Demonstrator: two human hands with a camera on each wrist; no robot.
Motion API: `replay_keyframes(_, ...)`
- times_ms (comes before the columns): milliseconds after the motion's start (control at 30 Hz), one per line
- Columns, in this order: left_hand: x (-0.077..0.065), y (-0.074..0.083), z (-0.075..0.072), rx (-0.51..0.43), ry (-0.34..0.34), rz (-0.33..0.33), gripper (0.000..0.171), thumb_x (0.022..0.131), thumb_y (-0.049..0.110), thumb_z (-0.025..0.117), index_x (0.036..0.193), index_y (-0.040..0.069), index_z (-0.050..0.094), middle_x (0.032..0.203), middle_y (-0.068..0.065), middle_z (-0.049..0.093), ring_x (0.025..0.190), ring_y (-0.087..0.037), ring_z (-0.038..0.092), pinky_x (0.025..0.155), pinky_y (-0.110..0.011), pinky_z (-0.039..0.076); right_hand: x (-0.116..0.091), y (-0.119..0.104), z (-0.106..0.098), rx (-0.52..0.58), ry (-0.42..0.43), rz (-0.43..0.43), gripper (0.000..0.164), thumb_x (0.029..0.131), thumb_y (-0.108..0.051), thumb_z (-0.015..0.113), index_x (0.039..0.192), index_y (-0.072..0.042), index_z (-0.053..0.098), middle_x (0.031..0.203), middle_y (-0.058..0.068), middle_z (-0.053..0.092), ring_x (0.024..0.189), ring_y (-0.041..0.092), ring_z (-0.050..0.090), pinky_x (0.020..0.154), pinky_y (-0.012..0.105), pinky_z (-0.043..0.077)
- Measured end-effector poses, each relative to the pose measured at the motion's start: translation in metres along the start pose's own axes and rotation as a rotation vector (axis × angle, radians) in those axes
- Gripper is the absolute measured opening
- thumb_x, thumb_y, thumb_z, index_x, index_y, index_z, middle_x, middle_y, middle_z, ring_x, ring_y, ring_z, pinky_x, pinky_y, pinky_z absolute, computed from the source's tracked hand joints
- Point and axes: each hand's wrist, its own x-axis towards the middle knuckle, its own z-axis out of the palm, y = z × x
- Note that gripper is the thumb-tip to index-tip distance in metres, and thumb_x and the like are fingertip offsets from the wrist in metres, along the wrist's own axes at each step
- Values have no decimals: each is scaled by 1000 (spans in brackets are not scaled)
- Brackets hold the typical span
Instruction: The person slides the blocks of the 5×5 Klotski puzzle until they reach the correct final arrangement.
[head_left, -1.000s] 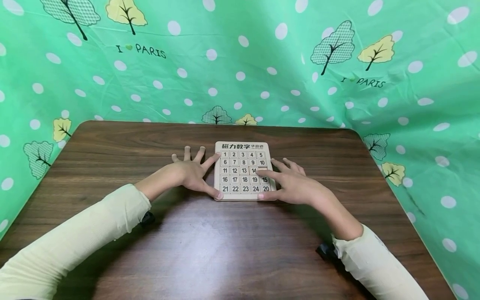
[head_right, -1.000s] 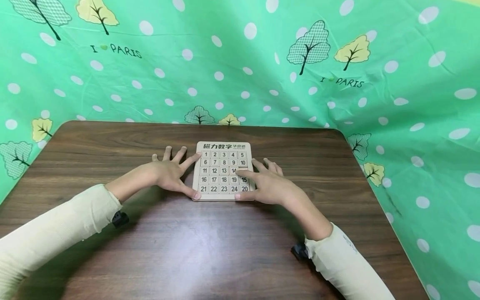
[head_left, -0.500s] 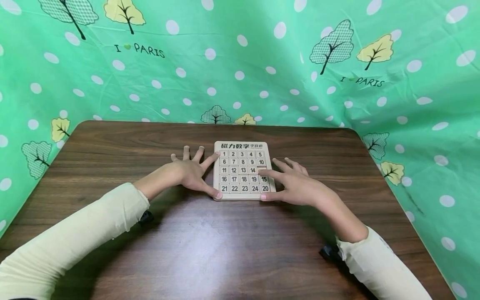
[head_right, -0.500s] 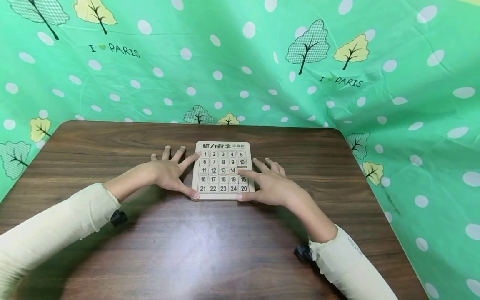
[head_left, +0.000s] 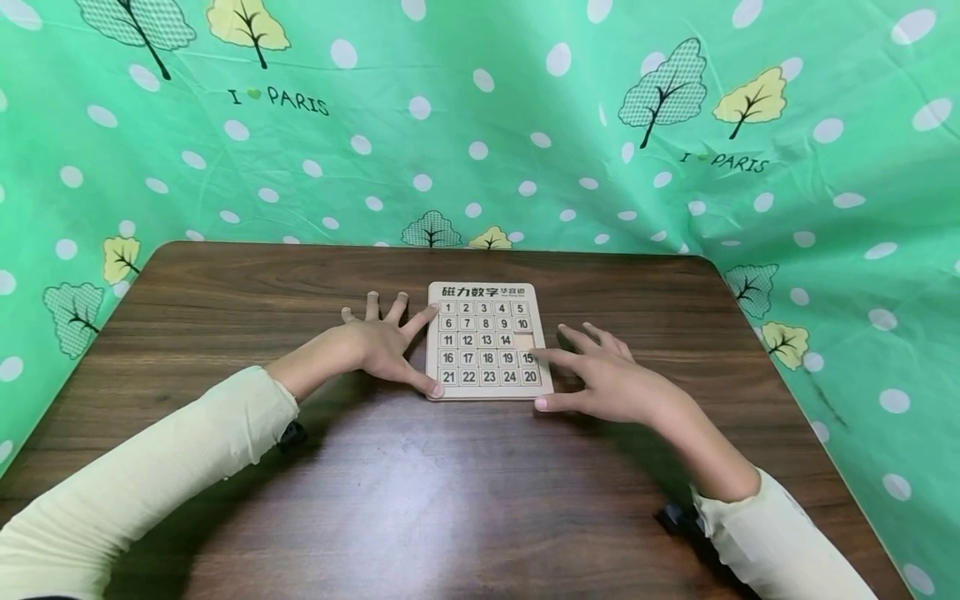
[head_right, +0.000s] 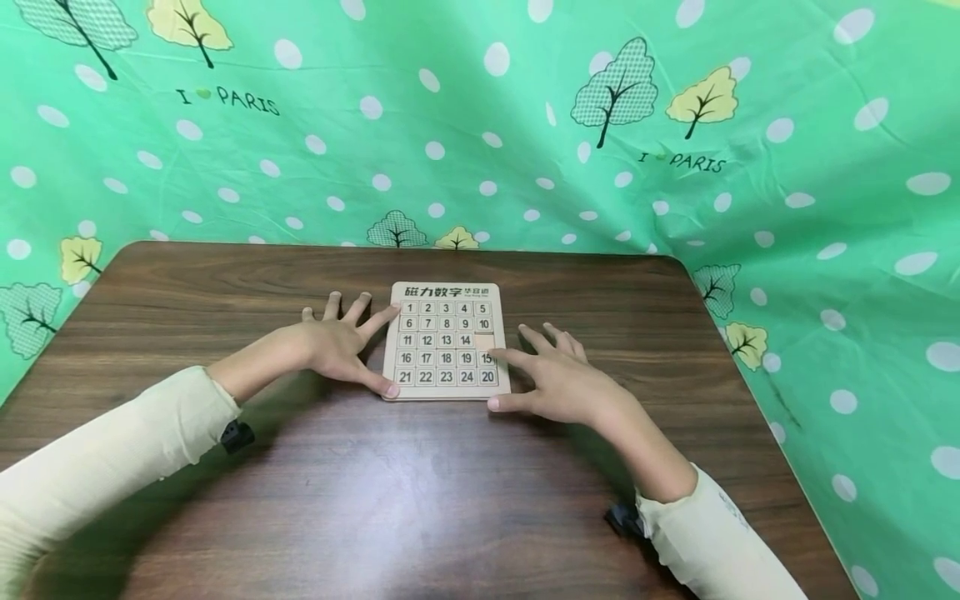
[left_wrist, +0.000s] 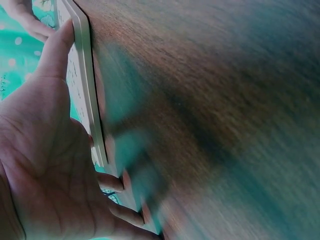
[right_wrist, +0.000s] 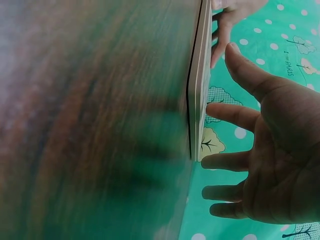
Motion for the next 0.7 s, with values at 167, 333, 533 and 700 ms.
replay_keyframes(167,0,1,0,-3,4,-1,142,81,97,72,182,40,-10,189,-26,-14,167,-68,-16,122,-98,4,-4,1,1,16,1,-12,80,98,-74,75,168,-38,56,184,27,30,170,65,16,130,88,15)
replay_keyframes(333,0,1,0,-3,4,-2,142,81,97,72,181,41,-11,188,-27,-14,167,-69,-16,122,-98,5,-6,1,3,26,-6,-9,81,98,-75,74,168,-39,55,184,27,30,170,64,16,130,88,15)
replay_keyframes(533,0,2,-1,-1,3,-1,142,81,97,72,182,40,-10,189,-27,-13,167,-69,-15,122,-98,5,-6,1,6,9,-9,-3,83,98,-76,73,169,-39,53,184,27,31,169,65,17,129,88,17)
replay_keyframes(700,4,0,2,1,10,-1,146,76,103,69,181,42,-11,189,-28,-11,167,-70,-14,121,-99,6,-5,2,8,-2,-7,0,83,98,-76,73,170,-41,52,184,28,31,168,66,19,129,88,18)
